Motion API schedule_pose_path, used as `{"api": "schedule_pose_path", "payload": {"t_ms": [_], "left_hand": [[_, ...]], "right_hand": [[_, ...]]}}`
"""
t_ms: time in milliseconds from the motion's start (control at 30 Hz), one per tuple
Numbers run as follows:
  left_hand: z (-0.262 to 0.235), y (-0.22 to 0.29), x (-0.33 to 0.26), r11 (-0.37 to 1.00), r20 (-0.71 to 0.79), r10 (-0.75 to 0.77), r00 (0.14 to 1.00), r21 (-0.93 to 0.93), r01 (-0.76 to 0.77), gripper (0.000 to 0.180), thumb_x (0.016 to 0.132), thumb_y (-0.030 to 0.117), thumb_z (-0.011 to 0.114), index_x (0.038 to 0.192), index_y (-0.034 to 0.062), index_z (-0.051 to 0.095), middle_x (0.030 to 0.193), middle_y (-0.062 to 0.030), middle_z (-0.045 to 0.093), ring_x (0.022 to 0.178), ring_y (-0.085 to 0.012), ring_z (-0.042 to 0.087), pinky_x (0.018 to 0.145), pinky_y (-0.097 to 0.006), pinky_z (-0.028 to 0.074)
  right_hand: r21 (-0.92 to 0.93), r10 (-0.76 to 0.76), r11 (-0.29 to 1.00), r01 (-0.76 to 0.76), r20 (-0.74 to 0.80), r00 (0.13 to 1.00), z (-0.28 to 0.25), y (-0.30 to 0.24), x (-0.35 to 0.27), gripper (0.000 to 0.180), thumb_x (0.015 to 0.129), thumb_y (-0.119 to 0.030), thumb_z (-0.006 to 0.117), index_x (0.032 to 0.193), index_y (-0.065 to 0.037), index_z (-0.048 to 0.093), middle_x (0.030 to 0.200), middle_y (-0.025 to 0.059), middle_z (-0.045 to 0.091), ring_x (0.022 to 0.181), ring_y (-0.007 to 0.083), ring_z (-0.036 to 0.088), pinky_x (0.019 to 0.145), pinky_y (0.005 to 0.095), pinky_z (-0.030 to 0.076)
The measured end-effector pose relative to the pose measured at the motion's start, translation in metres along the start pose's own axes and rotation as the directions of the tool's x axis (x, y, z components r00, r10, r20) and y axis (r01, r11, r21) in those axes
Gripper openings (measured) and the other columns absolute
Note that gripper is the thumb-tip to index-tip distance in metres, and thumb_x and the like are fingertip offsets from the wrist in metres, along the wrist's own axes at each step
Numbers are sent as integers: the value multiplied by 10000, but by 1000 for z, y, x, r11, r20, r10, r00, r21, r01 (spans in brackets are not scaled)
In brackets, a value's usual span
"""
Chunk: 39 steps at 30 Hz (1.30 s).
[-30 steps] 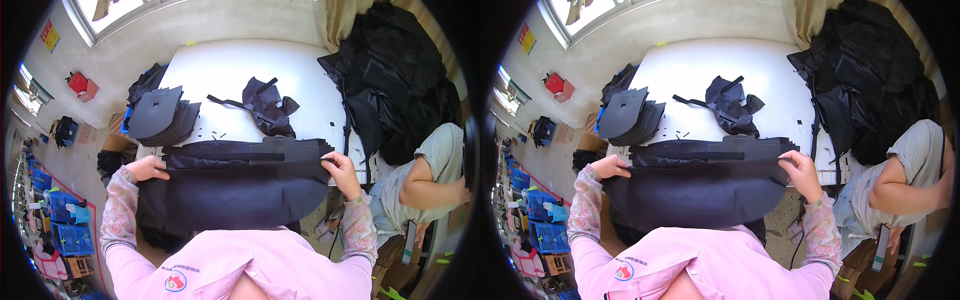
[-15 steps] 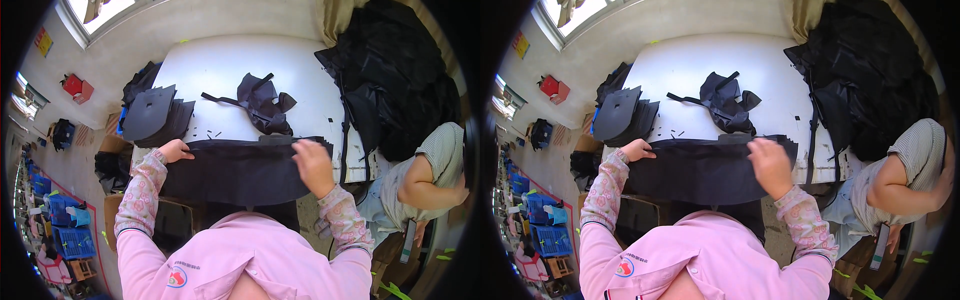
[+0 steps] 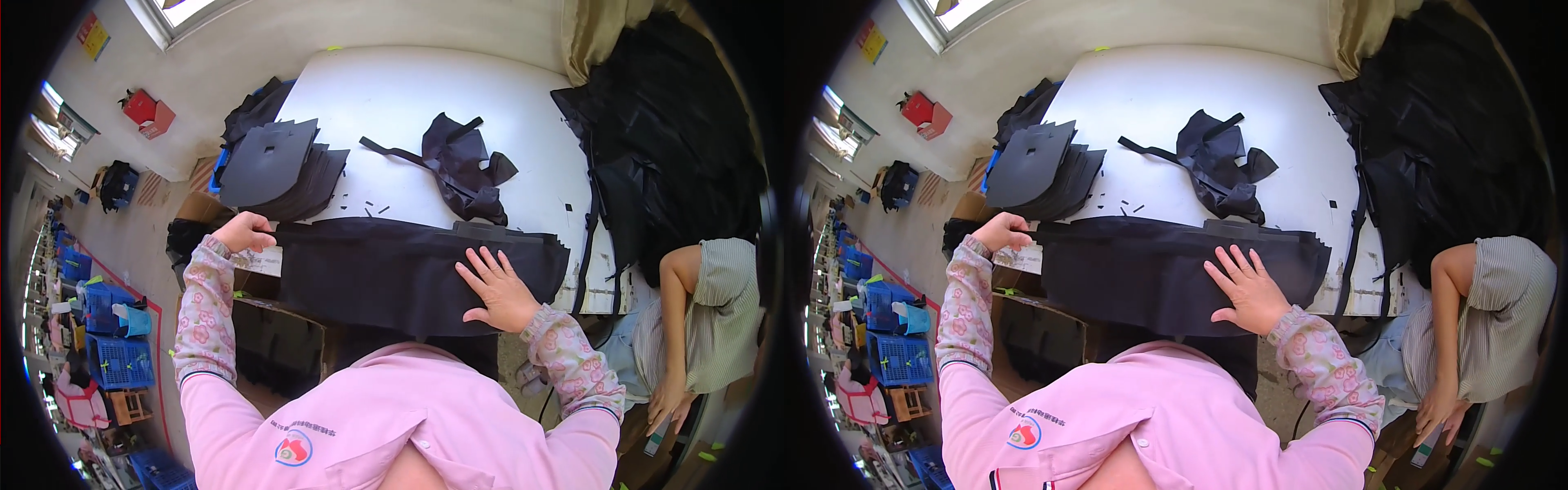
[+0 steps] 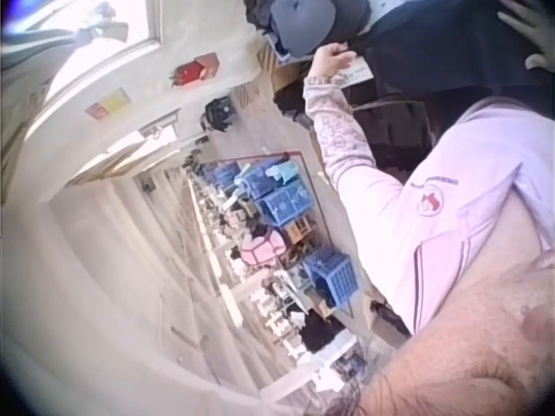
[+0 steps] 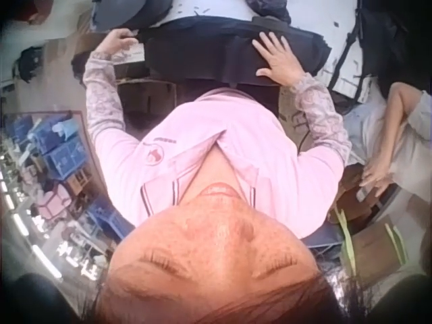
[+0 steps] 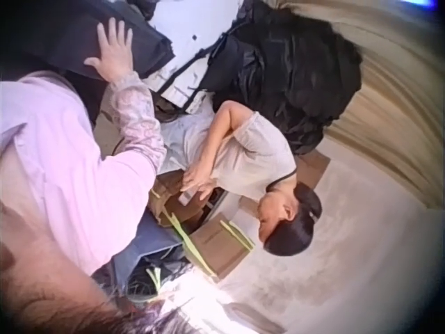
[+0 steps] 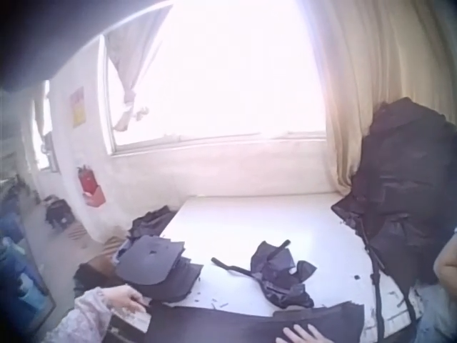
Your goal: Sorting and inspecting black fabric components on a workbench in a factory setting.
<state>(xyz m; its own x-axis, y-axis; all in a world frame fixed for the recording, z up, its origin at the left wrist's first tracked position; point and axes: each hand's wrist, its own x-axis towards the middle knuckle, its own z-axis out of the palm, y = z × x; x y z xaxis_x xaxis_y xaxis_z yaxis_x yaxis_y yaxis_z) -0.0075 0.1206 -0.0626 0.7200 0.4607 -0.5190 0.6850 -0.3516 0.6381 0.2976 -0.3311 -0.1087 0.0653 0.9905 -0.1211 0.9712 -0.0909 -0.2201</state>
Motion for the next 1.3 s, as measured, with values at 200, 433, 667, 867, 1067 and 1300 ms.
{"api": "schedule_pose_path", "payload": {"t_ms": [200,433,667,867,1067,1300], "left_hand": [[14,83,-38,967,-93,223,970,-101,-232,191,904,155,712,808,8,636,646,0,600,513,-63,520,506,-214,441],[103,167,-33,663,-155,745,649,62,-746,114,892,92,708,894,4,635,703,-33,610,610,-84,566,566,-241,457],[37,47,32,689,-625,715,312,706,-164,579,758,303,827,1243,101,584,1244,-149,611,1118,-307,606,908,-399,504],[13,-14,61,892,-640,254,725,445,80,568,780,295,784,1295,172,579,1145,-177,679,1066,-364,640,922,-426,511],[2,-1,51,898,-616,384,688,423,-122,407,823,151,695,1227,137,642,1073,-165,701,981,-360,664,873,-426,523],[35,78,-28,763,-857,393,333,102,-638,261,941,54,559,1181,-25,626,903,-48,693,738,-104,589,669,-269,470]], "right_hand": [[47,-77,996,77,11,997,-59,9,27,715,804,-395,758,1390,-71,507,1441,188,473,1369,400,396,1090,547,358],[968,-40,81,239,-236,971,-87,-74,118,506,952,-10,578,1432,-15,421,1233,128,594,903,137,661,838,259,526],[976,161,146,160,-183,970,-76,-49,108,242,941,-56,620,1168,17,658,895,36,673,789,92,649,726,220,531],[982,180,101,157,-173,968,-74,-52,108,202,938,-72,643,1115,17,680,937,46,695,783,89,657,727,218,541],[982,237,48,185,-191,953,-59,-60,120,137,934,-84,654,1031,11,669,844,19,673,714,65,620,646,215,530],[836,325,433,337,-494,807,-62,-62,140,123,897,-124,696,960,-21,674,673,18,608,537,51,498,490,233,401]]}}
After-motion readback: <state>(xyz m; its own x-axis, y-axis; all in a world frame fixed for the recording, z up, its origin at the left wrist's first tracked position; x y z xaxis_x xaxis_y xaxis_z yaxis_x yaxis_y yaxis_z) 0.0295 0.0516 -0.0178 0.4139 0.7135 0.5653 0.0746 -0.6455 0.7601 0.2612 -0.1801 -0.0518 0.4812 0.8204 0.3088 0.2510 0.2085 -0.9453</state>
